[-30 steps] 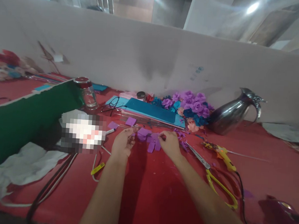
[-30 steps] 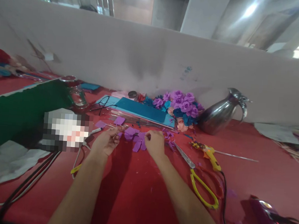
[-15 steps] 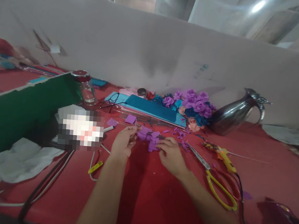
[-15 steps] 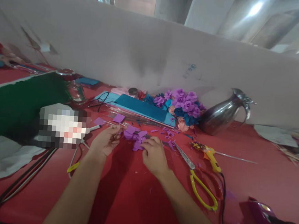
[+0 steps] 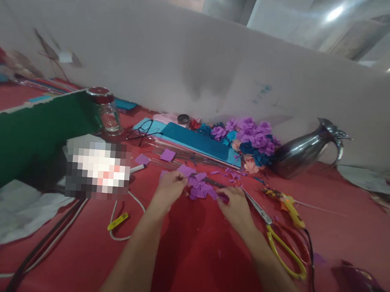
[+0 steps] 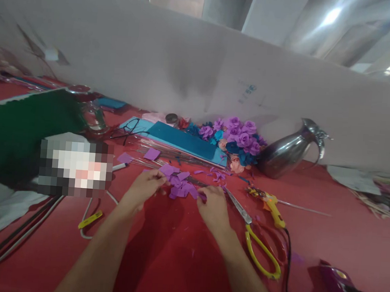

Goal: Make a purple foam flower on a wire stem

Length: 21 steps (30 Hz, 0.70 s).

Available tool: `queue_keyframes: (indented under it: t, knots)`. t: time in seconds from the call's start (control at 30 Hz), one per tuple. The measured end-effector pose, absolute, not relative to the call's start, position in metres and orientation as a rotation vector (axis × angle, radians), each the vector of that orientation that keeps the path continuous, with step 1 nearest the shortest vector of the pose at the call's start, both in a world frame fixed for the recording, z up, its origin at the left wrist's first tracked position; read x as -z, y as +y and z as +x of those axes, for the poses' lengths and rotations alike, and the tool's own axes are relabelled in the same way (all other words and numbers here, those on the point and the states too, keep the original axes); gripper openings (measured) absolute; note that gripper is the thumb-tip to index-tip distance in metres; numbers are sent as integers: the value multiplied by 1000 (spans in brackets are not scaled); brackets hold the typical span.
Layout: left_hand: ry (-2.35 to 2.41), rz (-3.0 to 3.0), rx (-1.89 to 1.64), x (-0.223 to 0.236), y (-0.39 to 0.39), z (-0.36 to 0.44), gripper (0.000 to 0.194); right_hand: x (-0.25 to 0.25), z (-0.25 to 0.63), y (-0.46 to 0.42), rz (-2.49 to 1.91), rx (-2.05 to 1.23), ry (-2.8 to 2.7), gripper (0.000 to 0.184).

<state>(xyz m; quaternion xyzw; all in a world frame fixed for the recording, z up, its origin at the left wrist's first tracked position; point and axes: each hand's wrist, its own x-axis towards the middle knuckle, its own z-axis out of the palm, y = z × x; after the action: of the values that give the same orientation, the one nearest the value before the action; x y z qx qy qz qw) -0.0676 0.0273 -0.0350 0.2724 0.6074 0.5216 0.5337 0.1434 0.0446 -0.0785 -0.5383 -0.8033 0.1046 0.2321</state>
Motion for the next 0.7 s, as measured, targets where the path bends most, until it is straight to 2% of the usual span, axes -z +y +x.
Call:
queue_keyframes:
  t: [0.27, 0.57, 0.7]
  knots:
    - [1463, 619, -1119, 44, 29, -59, 24, 77, 147, 44, -1504, -304, -2148, 20]
    - [1469, 636, -1431, 30, 31, -73, 11, 61, 105, 78, -1332, -270, -2342, 27]
    - [1528, 616, -1388, 34, 32, -74, 13, 66, 88, 93, -1355, -338, -2345, 26]
